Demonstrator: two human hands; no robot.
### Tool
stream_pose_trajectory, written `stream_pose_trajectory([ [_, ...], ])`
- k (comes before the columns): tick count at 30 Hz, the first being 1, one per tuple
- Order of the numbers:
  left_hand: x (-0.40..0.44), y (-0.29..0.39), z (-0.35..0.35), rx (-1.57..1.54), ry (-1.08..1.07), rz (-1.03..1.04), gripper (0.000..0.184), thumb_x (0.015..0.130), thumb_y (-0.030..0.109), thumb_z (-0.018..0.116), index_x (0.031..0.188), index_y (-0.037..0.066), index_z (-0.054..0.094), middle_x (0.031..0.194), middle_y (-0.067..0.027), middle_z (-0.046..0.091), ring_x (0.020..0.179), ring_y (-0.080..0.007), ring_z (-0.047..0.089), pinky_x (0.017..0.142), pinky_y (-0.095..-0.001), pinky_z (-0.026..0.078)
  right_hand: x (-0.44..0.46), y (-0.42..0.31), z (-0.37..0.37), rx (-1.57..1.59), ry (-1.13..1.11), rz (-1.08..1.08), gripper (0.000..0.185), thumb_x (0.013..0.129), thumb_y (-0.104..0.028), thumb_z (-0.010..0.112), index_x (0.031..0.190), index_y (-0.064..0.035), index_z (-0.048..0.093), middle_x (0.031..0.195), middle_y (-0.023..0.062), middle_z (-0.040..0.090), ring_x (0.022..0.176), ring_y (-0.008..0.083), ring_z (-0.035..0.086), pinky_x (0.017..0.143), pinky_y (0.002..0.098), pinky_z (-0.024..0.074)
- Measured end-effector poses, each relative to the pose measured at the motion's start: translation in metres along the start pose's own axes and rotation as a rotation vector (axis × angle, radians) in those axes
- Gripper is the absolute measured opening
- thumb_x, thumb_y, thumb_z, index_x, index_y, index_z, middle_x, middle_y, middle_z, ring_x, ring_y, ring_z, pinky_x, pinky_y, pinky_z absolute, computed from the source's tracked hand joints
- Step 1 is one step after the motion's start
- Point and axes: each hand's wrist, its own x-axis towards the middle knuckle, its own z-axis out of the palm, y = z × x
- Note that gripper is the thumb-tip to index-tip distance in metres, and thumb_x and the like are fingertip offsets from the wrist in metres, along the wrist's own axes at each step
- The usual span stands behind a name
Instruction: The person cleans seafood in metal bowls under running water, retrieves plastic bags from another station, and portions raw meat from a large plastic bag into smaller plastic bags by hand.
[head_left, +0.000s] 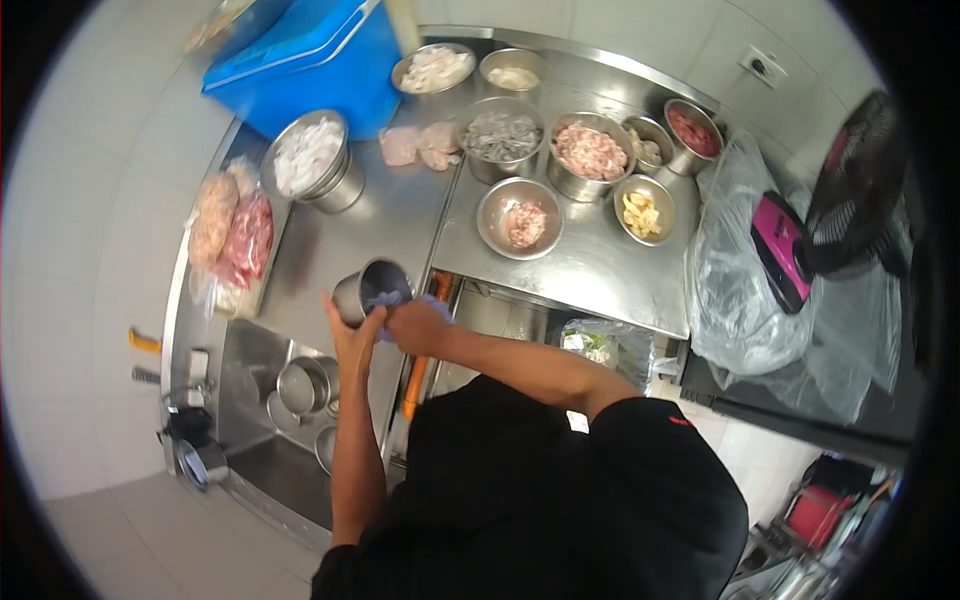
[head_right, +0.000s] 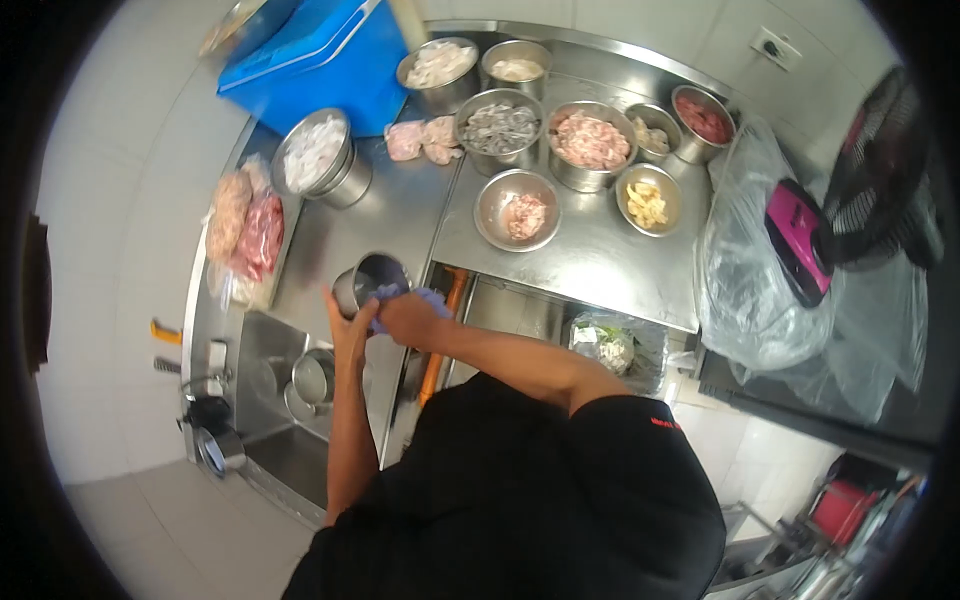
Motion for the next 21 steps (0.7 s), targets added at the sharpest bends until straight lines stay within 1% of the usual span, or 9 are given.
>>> stream_pose_trajectory([
  [2, 0.012, 0.022, -0.008, -0.363, -0.105, -0.48, 0.075, 0.078, 0.03, 0.054, 0.136, -0.007, 0.024, 0.119, -0.0227, 0.048, 0.097, -0.0314, 0.057, 0.063, -0.0419, 0.054, -0.008, -0.013, -0.016, -0.009, 0.048, 0.01, 0.024, 0.07, -0.017, 0.066, 0.087, -0.0013, 0.063, 0.079, 0.0132, 0.064, 0.071, 0.0304, 0.063, 0.063, 0.0409, 0.0496],
  [5, 0.035, -0.019, -0.006, -0.567, -0.122, -0.763, 0.06, 0.077, 0.031, 0.05, 0.124, -0.006, 0.04, 0.11, -0.0213, 0.053, 0.088, -0.0339, 0.059, 0.058, -0.0415, 0.055, -0.046, -0.035, -0.098, 0.061, 0.488, 0.061, 0.03, 0.071, -0.031, 0.071, 0.08, -0.004, 0.064, 0.072, 0.0116, 0.063, 0.064, 0.0298, 0.061, 0.056, 0.0393, 0.0487],
  [9, 0.076, -0.041, -0.003, -0.523, -0.091, -0.785, 0.047, 0.079, 0.029, 0.049, 0.113, -0.003, 0.046, 0.103, -0.0209, 0.054, 0.081, -0.0357, 0.061, 0.055, -0.0417, 0.056, -0.127, 0.013, -0.159, -0.161, 0.672, 0.471, 0.019, 0.069, -0.022, 0.075, 0.08, -0.0084, 0.066, 0.07, 0.0099, 0.063, 0.064, 0.0259, 0.062, 0.056, 0.0332, 0.0503],
  [10, 0.086, -0.042, -0.002, -0.432, -0.147, -0.801, 0.051, 0.08, 0.031, 0.05, 0.117, -0.004, 0.045, 0.107, -0.0222, 0.053, 0.089, -0.0362, 0.059, 0.062, -0.0451, 0.055, -0.153, 0.036, -0.164, -0.235, 0.658, 0.661, 0.029, 0.066, -0.021, 0.076, 0.087, -0.0062, 0.064, 0.074, 0.0138, 0.062, 0.068, 0.028, 0.062, 0.06, 0.0341, 0.0499],
  [14, 0.119, -0.002, -0.004, 0.085, -0.296, -0.771, 0.065, 0.084, 0.042, 0.051, 0.132, 0.0, 0.039, 0.121, -0.0269, 0.047, 0.116, -0.0361, 0.047, 0.087, -0.056, 0.043, -0.214, 0.103, -0.149, -0.501, 0.385, 0.742, 0.069, 0.061, -0.017, 0.076, 0.123, -0.0055, 0.047, 0.114, 0.0234, 0.051, 0.106, 0.0367, 0.05, 0.086, 0.0451, 0.0408],
  [16, 0.177, -0.065, -0.007, -0.035, -0.041, -0.618, 0.075, 0.084, 0.049, 0.051, 0.142, 0.01, 0.024, 0.134, -0.0284, 0.035, 0.125, -0.0374, 0.036, 0.096, -0.0597, 0.031, -0.199, 0.08, -0.147, -0.496, 0.321, 0.847, 0.075, 0.062, -0.015, 0.075, 0.129, -0.0055, 0.042, 0.121, 0.0254, 0.046, 0.112, 0.0395, 0.045, 0.09, 0.0483, 0.0372],
  [18, 0.211, -0.001, -0.019, -0.666, 0.088, -0.66, 0.081, 0.083, 0.052, 0.053, 0.142, 0.011, 0.016, 0.134, -0.0262, 0.029, 0.121, -0.0439, 0.034, 0.093, -0.0607, 0.033, -0.186, 0.071, -0.133, -0.47, 0.508, 0.843, 0.072, 0.063, -0.013, 0.074, 0.128, -0.005, 0.044, 0.121, 0.0273, 0.046, 0.111, 0.042, 0.045, 0.091, 0.0476, 0.0378],
  [19, 0.229, 0.017, -0.022, -0.671, 0.088, -0.65, 0.081, 0.083, 0.052, 0.053, 0.142, 0.011, 0.016, 0.134, -0.0262, 0.029, 0.121, -0.0439, 0.034, 0.093, -0.0607, 0.033, -0.178, 0.067, -0.125, -0.42, 0.537, 0.784, 0.069, 0.064, -0.011, 0.072, 0.127, -0.0042, 0.045, 0.123, 0.0275, 0.045, 0.111, 0.0428, 0.046, 0.093, 0.0478, 0.0372],
  [21, 0.265, 0.041, -0.026, -1.151, 0.092, -0.753, 0.071, 0.087, 0.025, 0.052, 0.141, 0.007, 0.01, 0.136, -0.0275, 0.024, 0.124, -0.0478, 0.03, 0.093, -0.0611, 0.036, -0.15, 0.052, -0.115, -0.336, 0.544, 0.7, 0.063, 0.065, -0.01, 0.071, 0.123, -0.003, 0.048, 0.123, 0.0274, 0.045, 0.111, 0.0425, 0.046, 0.094, 0.0461, 0.0376],
])
